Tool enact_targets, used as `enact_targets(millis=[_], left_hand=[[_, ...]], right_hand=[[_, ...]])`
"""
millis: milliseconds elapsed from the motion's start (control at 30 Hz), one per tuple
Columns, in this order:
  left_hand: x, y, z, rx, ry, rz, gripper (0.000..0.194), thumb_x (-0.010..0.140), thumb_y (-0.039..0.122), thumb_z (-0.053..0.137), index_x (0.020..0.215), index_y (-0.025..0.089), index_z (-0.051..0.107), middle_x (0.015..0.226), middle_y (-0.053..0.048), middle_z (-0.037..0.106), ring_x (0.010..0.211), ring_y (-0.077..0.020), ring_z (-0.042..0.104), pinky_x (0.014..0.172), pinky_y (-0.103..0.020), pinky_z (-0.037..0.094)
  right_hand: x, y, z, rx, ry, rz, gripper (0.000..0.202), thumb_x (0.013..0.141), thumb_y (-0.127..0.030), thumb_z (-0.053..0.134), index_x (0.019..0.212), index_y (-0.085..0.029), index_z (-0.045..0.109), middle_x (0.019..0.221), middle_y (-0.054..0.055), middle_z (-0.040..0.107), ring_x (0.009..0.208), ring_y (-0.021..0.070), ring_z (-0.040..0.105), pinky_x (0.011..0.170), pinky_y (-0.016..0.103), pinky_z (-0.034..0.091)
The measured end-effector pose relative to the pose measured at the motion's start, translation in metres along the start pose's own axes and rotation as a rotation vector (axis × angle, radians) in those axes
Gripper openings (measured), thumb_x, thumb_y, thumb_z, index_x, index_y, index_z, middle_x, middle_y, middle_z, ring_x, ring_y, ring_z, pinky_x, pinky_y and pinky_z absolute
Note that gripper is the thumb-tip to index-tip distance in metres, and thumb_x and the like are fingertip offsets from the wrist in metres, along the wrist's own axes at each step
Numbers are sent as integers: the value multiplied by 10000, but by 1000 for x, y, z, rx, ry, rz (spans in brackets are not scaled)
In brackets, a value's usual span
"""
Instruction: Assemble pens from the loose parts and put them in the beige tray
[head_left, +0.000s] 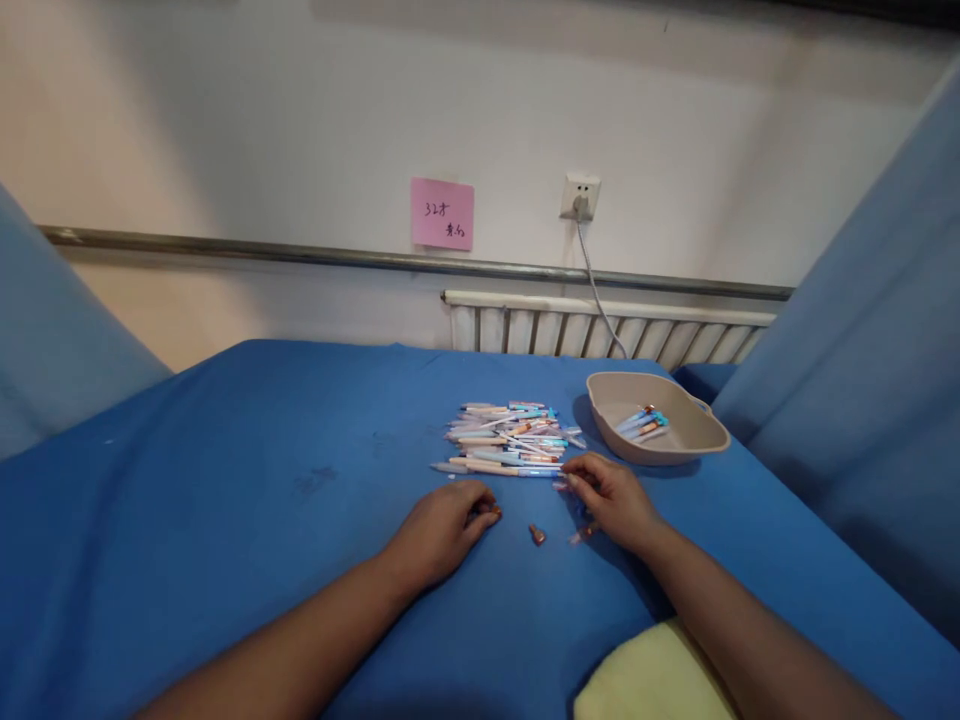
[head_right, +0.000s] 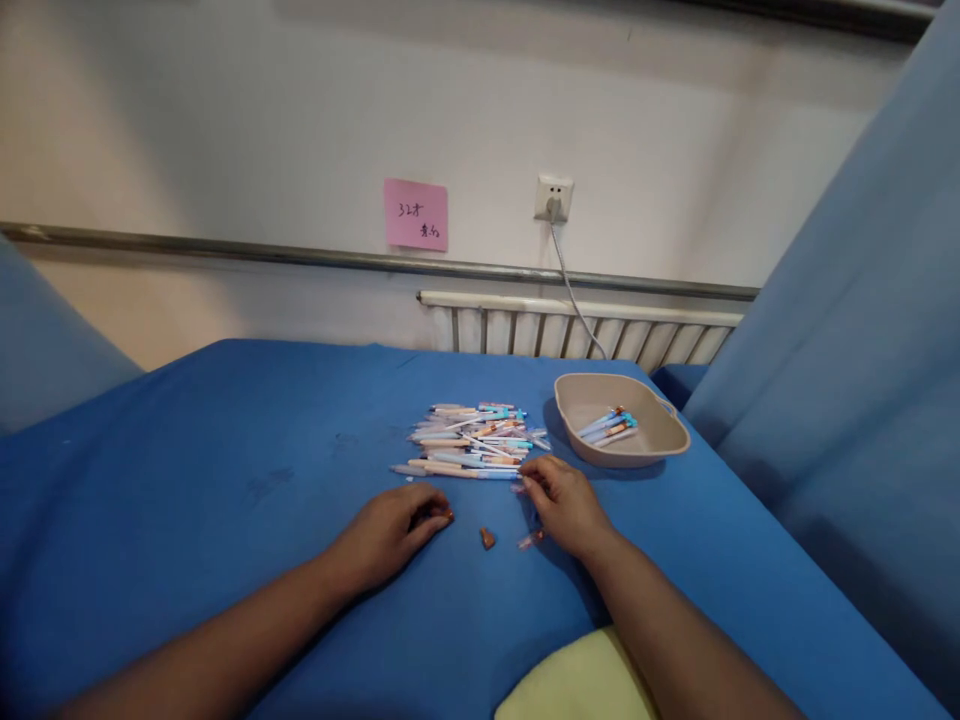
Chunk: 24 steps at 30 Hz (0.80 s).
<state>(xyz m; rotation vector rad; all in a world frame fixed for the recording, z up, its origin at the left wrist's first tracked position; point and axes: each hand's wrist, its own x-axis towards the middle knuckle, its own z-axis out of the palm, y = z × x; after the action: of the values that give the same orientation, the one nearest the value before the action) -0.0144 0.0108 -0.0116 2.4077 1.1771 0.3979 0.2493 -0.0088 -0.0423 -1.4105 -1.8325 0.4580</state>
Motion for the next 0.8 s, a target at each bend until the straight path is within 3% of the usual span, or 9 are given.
enact_targets(millis=[200, 367, 500, 800], left_hand=[[6, 9, 9, 3, -7, 83, 160, 872, 235, 483, 950, 202, 619, 913, -40, 670, 870, -192, 594, 758, -276, 428], [6, 19, 14, -52, 37, 94, 179, 867, 248, 514, 1015, 207, 605, 963, -47, 669, 923, -200, 590, 806, -289, 433], [7, 22, 17, -87, 14, 114, 182, 857, 229, 524, 1018, 211, 608, 947, -38, 671, 912, -196, 589, 792, -284, 436], [10, 16, 17, -154, -14, 88, 230, 809, 171, 545, 1030, 203, 601, 975, -35, 664, 879, -171, 589, 787, -269, 447]], right_hand=[[-9, -30, 0, -48, -68, -147, 173, 867, -176, 492, 990, -196, 612, 948, 56, 655, 906, 182, 584, 815, 318, 442], [-18, -54, 9, -34, -228, -114, 209, 848, -216, 566, 1054, -211, 597, 961, 41, 666, 907, 184, 591, 795, 297, 430], [-19, -55, 15, -69, -289, -76, 166, 813, -215, 615, 978, -207, 618, 886, 26, 665, 826, 175, 591, 722, 277, 422], [-17, -50, 16, -67, -284, -62, 85, 842, -225, 577, 908, -197, 623, 819, 18, 638, 777, 157, 568, 665, 251, 405]])
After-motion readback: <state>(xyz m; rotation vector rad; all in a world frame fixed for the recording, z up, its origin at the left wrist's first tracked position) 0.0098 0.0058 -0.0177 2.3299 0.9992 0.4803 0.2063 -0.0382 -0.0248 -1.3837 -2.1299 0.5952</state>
